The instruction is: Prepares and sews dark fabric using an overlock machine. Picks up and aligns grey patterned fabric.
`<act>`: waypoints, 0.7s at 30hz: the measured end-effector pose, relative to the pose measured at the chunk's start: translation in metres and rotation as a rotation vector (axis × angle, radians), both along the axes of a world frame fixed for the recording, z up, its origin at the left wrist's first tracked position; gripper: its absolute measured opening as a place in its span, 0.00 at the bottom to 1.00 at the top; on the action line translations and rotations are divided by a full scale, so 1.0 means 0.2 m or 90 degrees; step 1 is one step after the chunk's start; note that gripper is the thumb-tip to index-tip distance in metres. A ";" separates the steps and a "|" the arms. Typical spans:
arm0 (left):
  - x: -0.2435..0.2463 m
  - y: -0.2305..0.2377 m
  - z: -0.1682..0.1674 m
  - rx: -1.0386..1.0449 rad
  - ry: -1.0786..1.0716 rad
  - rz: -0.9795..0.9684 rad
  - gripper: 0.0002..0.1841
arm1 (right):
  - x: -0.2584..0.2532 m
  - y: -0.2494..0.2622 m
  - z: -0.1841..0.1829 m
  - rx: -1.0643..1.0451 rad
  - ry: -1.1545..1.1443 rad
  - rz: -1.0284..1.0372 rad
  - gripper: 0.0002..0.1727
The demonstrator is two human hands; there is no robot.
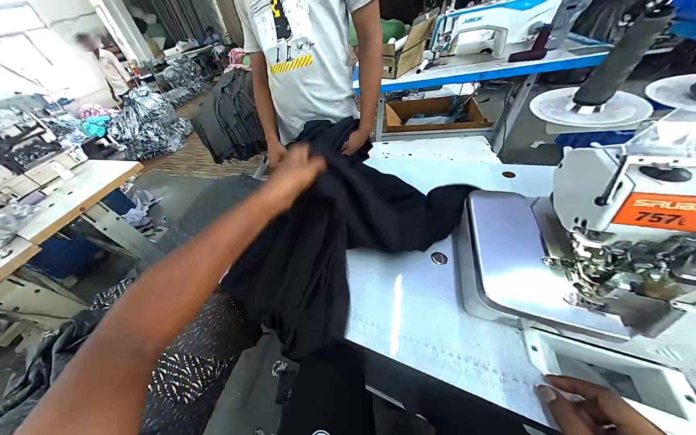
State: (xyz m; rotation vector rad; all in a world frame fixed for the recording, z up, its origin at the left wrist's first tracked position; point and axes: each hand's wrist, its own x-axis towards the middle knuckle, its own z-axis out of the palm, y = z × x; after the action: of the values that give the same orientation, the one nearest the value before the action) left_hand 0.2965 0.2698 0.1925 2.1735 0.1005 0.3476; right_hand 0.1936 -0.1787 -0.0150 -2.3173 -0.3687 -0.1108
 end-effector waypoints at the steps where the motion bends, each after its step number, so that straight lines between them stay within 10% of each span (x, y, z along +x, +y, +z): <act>1: 0.10 0.03 0.17 -0.047 -0.094 0.029 0.16 | 0.00 0.00 -0.01 -0.001 0.004 -0.007 0.20; 4: 0.31 0.14 0.59 -0.056 -0.288 0.017 0.24 | 0.01 -0.01 -0.02 0.006 -0.003 -0.016 0.20; 7: 0.26 0.16 0.64 0.185 -0.237 0.041 0.39 | 0.00 0.00 -0.01 0.028 -0.002 -0.019 0.20; 10: -0.02 0.05 0.32 0.387 -0.136 0.021 0.39 | -0.01 0.00 0.00 0.037 0.007 -0.011 0.20; 15: -0.48 -0.15 -0.54 0.312 0.220 -0.070 0.63 | -0.01 0.00 0.03 -0.014 -0.023 -0.005 0.16; 21: -0.18 -0.17 -0.71 0.427 0.249 -0.079 0.20 | -0.01 0.00 0.03 -0.029 -0.026 -0.008 0.14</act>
State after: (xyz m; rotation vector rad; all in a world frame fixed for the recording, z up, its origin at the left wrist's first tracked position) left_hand 0.2597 0.2366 0.0503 2.8749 0.0715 -0.1499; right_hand 0.1918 -0.1784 -0.0084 -2.3661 -0.3802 -0.1574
